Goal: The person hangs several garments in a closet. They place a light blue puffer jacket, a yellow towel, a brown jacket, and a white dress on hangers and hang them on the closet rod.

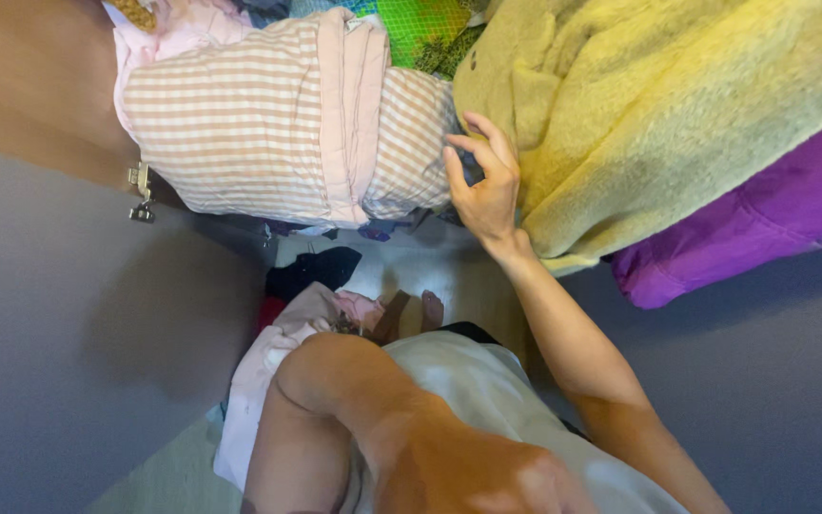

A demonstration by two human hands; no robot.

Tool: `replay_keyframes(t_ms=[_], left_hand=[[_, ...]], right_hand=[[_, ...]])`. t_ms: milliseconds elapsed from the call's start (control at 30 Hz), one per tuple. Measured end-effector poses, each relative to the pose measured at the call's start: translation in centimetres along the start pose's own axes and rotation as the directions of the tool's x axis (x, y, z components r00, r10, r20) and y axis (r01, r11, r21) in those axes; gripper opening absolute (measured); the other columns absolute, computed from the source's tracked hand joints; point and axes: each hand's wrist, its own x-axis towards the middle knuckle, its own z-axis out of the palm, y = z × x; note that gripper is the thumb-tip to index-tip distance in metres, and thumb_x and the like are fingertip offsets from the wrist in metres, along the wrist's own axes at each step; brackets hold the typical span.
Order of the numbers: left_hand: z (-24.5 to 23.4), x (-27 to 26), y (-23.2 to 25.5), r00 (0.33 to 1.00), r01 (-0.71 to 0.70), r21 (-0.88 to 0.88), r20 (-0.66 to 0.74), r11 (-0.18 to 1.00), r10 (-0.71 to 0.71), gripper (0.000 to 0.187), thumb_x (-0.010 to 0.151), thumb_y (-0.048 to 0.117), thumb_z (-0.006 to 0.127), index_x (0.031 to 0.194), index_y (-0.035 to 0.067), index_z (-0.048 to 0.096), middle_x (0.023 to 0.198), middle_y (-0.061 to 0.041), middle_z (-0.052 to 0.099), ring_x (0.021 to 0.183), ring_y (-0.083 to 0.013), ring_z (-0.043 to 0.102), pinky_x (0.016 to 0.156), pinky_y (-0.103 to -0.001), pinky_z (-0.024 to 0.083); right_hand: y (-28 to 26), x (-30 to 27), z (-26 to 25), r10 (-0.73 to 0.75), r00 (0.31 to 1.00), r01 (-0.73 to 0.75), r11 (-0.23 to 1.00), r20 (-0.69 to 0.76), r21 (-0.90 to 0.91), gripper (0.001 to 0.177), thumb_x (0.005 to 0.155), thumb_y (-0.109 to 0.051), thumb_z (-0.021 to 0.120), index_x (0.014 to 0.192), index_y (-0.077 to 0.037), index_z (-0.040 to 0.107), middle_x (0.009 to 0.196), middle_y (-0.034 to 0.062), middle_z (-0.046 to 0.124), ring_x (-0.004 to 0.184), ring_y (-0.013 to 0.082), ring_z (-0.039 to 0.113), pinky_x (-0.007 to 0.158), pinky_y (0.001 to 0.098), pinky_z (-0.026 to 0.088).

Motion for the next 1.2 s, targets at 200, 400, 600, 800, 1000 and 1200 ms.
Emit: replay_keyframes(t_ms=[200,400,600,800,1000,1200], left_hand=[[0.6,-2.1,-1.5,0.997,0.081,0.05,0.013,0.995,-0.082,0.024,0.094,0.026,0.07,0.091,0.005,0.058,0.086,-0.006,0.059,0.078,-0.0173,0.058,0.072,-0.034,0.046],[0.0,-0.9,1.3,0.987,0.158,0.158,-0.017,0.975,-0.158,0.021,0.095,0.023,0.071,0.097,0.004,0.061,0.089,-0.005,0.061,0.08,-0.0144,0.059,0.074,-0.032,0.047],[0.1,1.1,3.3,0.969,0.237,0.269,-0.136,0.934,-0.207,0.02,0.096,0.02,0.072,0.103,0.004,0.064,0.091,-0.003,0.063,0.083,-0.0116,0.06,0.075,-0.029,0.049],[0.6,2.0,5.5,0.889,0.333,0.332,-0.423,0.882,-0.176,0.021,0.096,0.018,0.073,0.11,0.003,0.066,0.093,-0.002,0.066,0.085,-0.0087,0.061,0.077,-0.027,0.05],[-5.7,-8.3,-1.9,-0.046,0.394,0.176,-0.977,0.902,0.21,0.013,0.101,0.014,0.067,0.108,0.006,0.061,0.097,0.003,0.068,0.088,-0.0009,0.061,0.077,-0.019,0.049],[-0.8,-26.5,-12.6,-0.524,0.719,-0.203,-0.786,0.664,0.327,0.022,0.095,0.023,0.077,0.09,0.003,0.069,0.069,0.0,0.067,0.061,-0.0026,0.056,0.054,-0.022,0.042]], right_hand=[[-1.1,-0.1,0.1,-0.012,0.999,0.012,1.0,0.035,-0.002,0.017,0.092,-0.004,0.078,0.108,-0.001,0.074,0.132,0.017,0.067,0.117,0.0313,0.068,0.103,0.04,0.051],[-1.1,0.0,0.9,-0.008,0.991,-0.007,0.993,0.132,0.115,0.017,0.093,-0.006,0.076,0.11,-0.002,0.073,0.133,0.0164,0.066,0.117,0.0293,0.068,0.103,0.0379,0.053],[-1.6,-0.9,3.0,-0.096,0.969,0.064,0.988,0.23,0.142,0.017,0.09,-0.002,0.079,0.107,-0.001,0.075,0.131,0.017,0.068,0.117,0.0308,0.068,0.102,0.0404,0.051],[-1.9,-2.9,6.1,-0.155,0.916,0.025,0.943,0.37,0.333,0.018,0.093,-0.001,0.078,0.11,-0.001,0.074,0.133,0.0179,0.066,0.123,0.031,0.067,0.106,0.038,0.053],[-2.7,-5.9,8.5,-0.158,0.827,-0.122,0.887,0.54,0.446,0.015,0.095,-0.002,0.076,0.11,0.002,0.073,0.129,0.0171,0.069,0.119,0.0269,0.068,0.102,0.0363,0.054],[-1.7,-9.5,10.3,-0.217,0.669,-0.159,0.892,0.711,0.423,0.015,0.098,-0.005,0.073,0.112,0.001,0.073,0.12,0.016,0.074,0.111,0.0231,0.072,0.097,0.0334,0.056]])
